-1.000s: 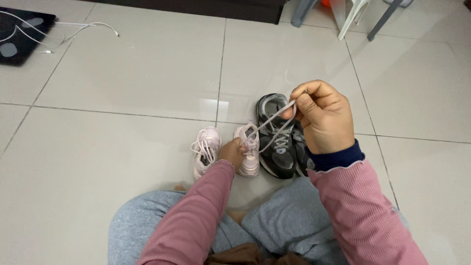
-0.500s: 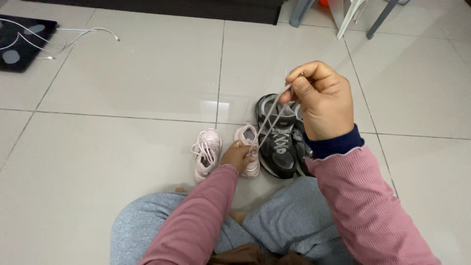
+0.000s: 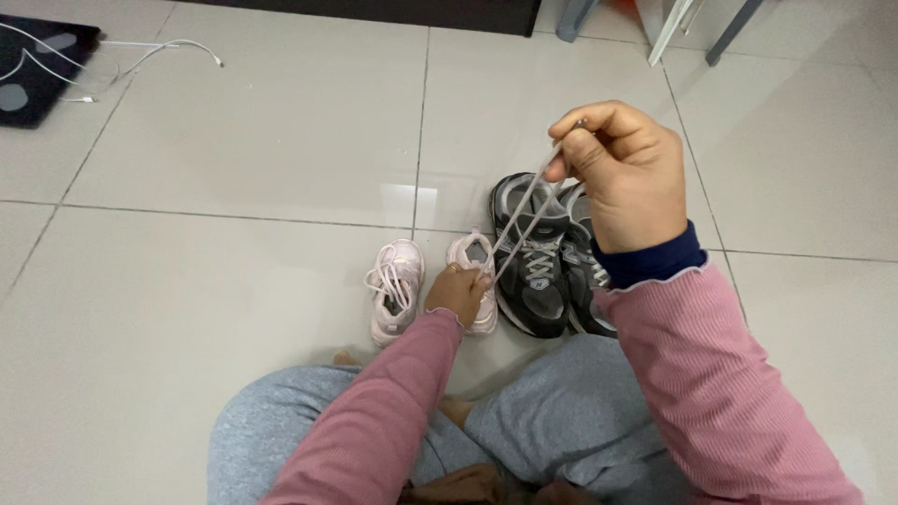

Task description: The person sits on the floor and unlaces a pair of gray sneakers, then moves to a pair of pink sneakers. They remove the laces from the pink shoes and begin re-lacing one pink sneaker by threading the laces through the eyelets.

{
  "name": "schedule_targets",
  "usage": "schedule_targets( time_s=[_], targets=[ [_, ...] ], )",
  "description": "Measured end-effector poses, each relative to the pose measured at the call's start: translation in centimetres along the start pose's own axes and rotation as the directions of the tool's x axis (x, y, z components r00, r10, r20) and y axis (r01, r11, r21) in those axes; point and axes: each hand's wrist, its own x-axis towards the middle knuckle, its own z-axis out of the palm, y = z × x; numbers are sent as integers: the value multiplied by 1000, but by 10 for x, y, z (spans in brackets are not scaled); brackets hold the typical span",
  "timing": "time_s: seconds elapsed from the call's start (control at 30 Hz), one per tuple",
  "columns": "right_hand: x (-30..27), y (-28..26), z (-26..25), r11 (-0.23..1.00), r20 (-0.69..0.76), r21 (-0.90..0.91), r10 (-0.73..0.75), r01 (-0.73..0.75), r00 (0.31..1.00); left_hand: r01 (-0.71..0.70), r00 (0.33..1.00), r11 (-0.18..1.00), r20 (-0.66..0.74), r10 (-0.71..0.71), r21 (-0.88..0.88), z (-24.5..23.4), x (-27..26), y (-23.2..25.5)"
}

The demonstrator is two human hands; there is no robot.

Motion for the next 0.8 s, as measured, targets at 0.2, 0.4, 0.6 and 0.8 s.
schedule_targets(
  time_s=[0.2,0.4,0.6,0.8],
  targets=[
    [-19,32,-60,981,-234,-161,64,-103,970,189,977,938,155,-149,-292,-59,23,35],
    [-47,102,-96,932,-361,-136,269,-335,893,266,953,496,146,-267,-827,-116,40,28],
    [-55,175,-54,782,-62,-488,412,-388,909,359,932,931,-33,-361,-71,-108,45,6],
    [-71,205,-29,637,180,-747,470,-190,864,218,973,881,-28,-227,421,-84,38,25]
  ],
)
